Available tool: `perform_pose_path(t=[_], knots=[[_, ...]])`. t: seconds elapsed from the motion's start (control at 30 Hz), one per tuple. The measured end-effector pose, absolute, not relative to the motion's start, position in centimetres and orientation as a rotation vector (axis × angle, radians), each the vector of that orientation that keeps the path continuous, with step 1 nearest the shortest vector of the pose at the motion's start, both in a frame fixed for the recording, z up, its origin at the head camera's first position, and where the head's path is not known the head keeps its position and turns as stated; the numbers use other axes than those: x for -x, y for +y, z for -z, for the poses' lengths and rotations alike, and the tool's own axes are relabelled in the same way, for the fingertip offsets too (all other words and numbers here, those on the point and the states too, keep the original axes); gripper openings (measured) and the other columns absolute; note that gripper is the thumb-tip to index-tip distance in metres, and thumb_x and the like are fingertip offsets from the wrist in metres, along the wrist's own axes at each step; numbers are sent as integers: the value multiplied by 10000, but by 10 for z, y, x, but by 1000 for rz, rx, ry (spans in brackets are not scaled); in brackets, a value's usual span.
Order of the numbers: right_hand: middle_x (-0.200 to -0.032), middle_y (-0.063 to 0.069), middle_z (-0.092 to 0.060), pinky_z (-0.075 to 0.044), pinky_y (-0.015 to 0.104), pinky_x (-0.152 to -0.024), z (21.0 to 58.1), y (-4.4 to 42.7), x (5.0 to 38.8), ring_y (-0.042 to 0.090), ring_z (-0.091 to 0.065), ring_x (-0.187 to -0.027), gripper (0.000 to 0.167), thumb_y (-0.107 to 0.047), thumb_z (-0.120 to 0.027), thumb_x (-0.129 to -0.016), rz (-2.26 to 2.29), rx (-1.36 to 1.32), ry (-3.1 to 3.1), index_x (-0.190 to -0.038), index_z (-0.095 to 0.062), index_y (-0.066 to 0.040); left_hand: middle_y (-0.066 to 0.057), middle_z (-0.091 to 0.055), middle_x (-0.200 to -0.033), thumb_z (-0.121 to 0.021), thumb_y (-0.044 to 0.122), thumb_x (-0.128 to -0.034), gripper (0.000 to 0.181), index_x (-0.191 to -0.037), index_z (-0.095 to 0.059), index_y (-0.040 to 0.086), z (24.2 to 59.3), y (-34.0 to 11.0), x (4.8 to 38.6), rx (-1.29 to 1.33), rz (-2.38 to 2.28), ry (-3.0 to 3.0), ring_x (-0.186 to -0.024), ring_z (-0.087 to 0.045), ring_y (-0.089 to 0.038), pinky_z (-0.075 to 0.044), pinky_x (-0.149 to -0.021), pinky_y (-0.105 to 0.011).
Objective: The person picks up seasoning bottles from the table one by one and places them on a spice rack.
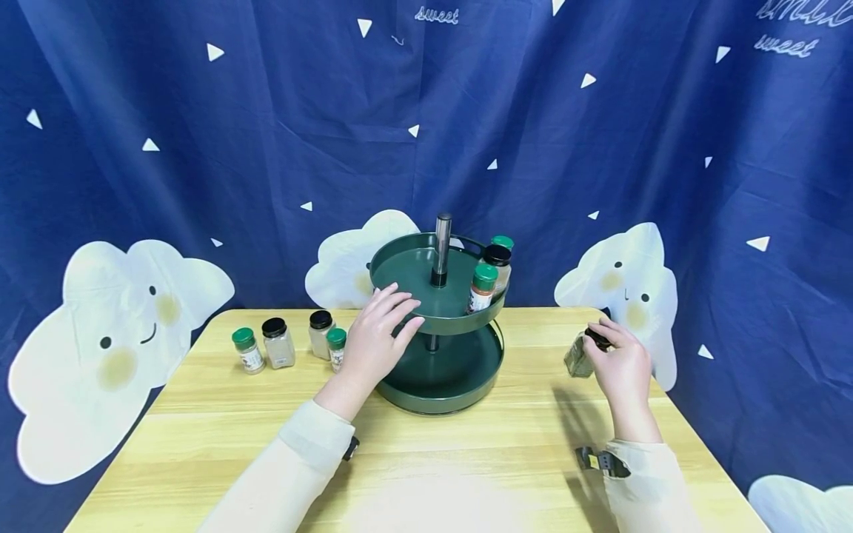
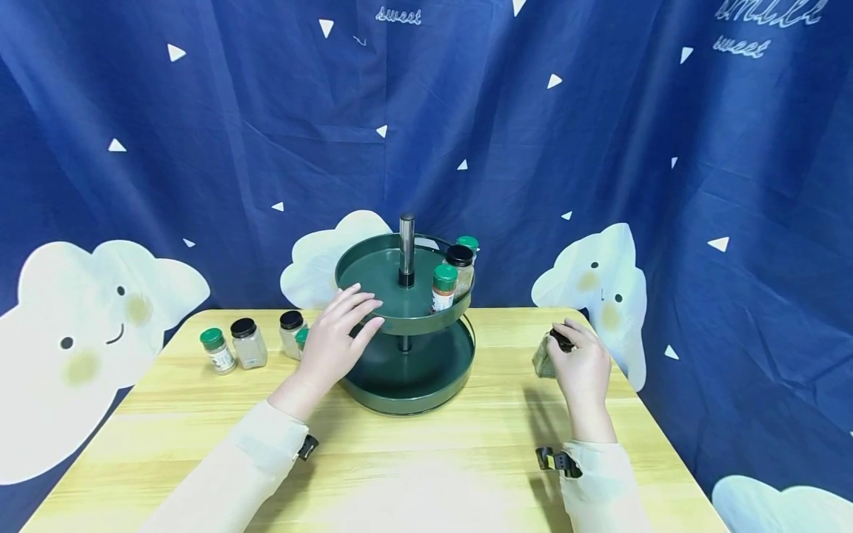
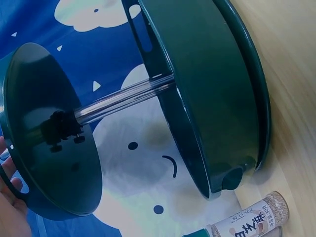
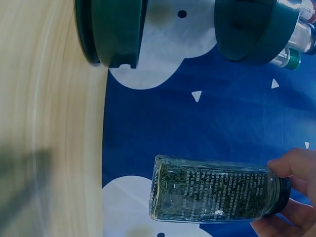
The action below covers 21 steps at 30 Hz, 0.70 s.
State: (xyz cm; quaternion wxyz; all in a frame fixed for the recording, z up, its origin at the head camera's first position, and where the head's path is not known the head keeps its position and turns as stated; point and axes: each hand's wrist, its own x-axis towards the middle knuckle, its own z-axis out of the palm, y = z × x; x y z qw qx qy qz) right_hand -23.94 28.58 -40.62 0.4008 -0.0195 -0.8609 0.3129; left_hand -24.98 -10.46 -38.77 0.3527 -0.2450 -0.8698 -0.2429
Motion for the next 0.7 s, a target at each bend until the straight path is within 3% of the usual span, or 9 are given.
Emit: perform_pose_path(t=[0.7], knots=[[-1162,100,-729,-502,498,-934,386,275,230,348,-661,-1128,199,-78,-745,-840,-833,68,-2173,-1027,-792,-27,-65,-668,-1288,-686,338,-959,345,-1245,-713,148,388,-103,249,636,633,-2222,-1383,-468,-244,-301,-1189,-462]])
